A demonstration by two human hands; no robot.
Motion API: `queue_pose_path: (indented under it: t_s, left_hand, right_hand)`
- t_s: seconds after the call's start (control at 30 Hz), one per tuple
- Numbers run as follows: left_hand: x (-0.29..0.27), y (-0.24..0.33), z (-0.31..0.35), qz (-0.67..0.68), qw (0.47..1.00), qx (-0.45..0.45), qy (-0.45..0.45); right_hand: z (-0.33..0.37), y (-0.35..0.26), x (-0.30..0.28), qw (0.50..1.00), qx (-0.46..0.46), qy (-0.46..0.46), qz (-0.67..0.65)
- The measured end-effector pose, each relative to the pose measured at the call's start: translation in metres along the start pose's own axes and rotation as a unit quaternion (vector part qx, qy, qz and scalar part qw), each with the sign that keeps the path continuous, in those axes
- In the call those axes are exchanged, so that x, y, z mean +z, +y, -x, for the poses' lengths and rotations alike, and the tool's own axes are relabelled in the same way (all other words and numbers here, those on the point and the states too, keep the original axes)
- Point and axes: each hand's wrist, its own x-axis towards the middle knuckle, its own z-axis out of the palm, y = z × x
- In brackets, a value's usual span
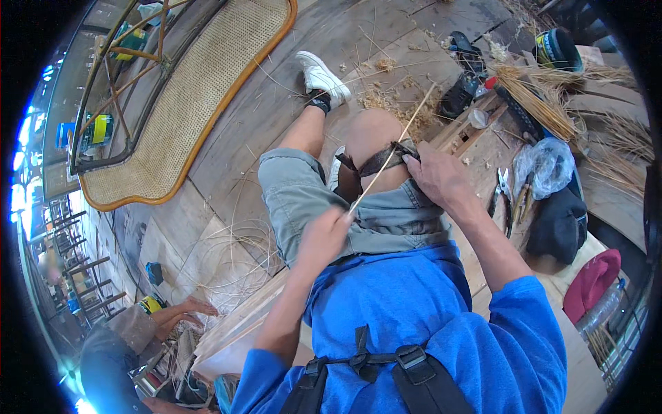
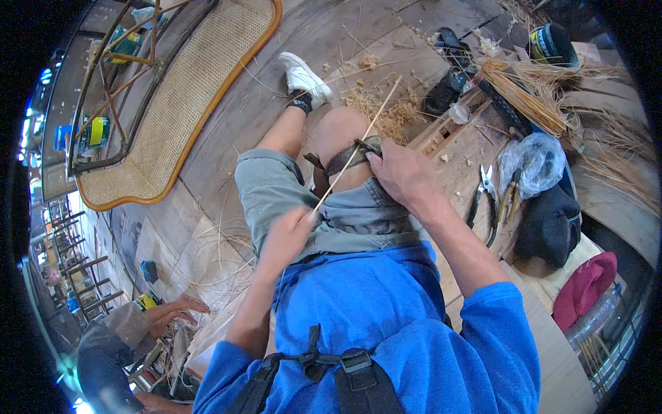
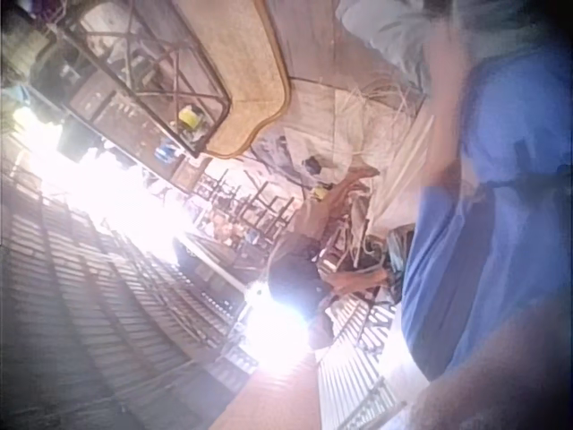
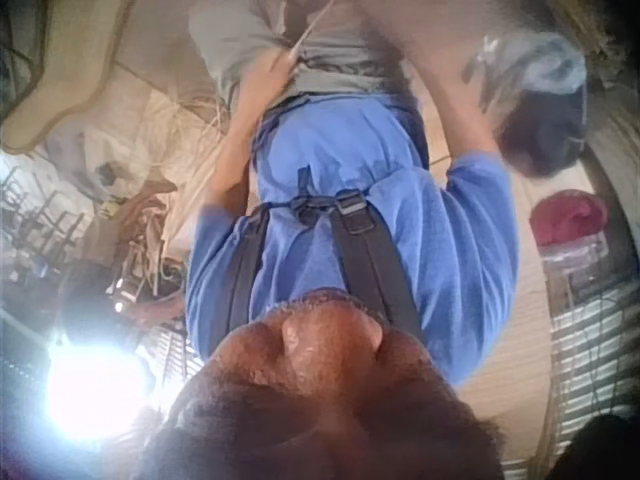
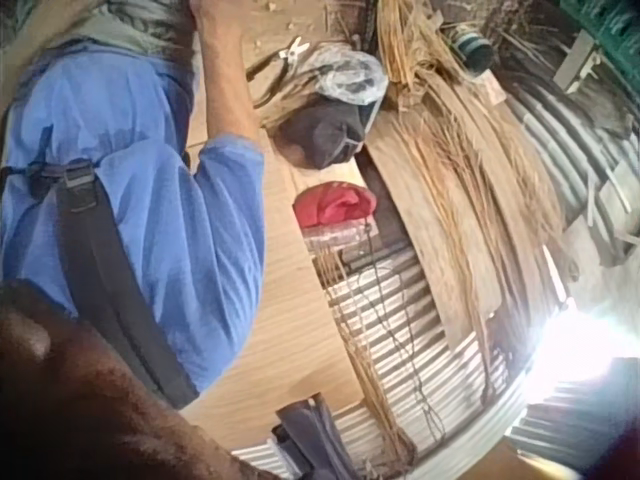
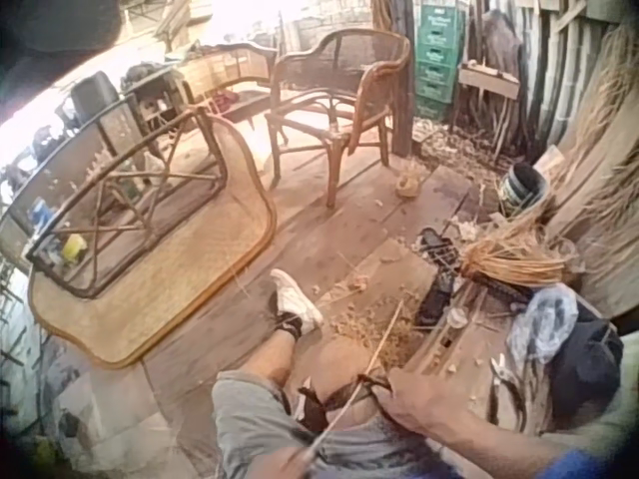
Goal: Shaving and smoothing bamboo strips using a manual blade.
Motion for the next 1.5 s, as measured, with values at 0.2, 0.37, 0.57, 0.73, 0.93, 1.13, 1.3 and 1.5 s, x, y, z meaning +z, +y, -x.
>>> queue_pose_path:
  t_s: [0.2,0.37,0.57,0.73,0.93,1.13,1.3,1.5]
  left_hand:
    - [-0.035,-0.005,0.086,0.190,0.947,-0.255,-0.044]
    - [0.013,0.018,-0.008,0.159,0.987,0.009,0.022]
    - [0.032,0.048,-0.076,0.069,0.995,0.046,0.063]
    - [0.021,0.026,-0.024,0.092,0.994,0.050,0.028]
    - [-0.043,-0.045,0.126,-0.007,0.995,-0.093,-0.024]
    - [-0.147,-0.113,0.260,0.115,0.915,-0.351,0.164]
    - [-0.140,-0.073,0.133,-0.008,0.962,-0.133,0.239]
    - [-0.141,0.083,-0.020,0.253,0.821,0.287,0.423]
  right_hand:
    - [-0.005,0.025,0.010,0.989,-0.028,0.056,-0.131]
    - [-0.008,0.041,0.008,0.984,-0.053,0.094,-0.142]
    - [0.004,0.001,0.010,0.998,-0.044,-0.013,0.034]
    - [0.006,0.003,0.017,0.999,-0.037,0.019,0.031]
    - [0.006,0.005,0.018,0.999,-0.019,0.031,0.017]
    - [-0.004,0.032,0.030,0.999,-0.030,0.040,0.006]
    - [-0.004,0.035,0.019,0.989,-0.032,0.066,-0.127]
    - [0.031,-0.077,-0.007,0.718,0.000,-0.135,-0.683]
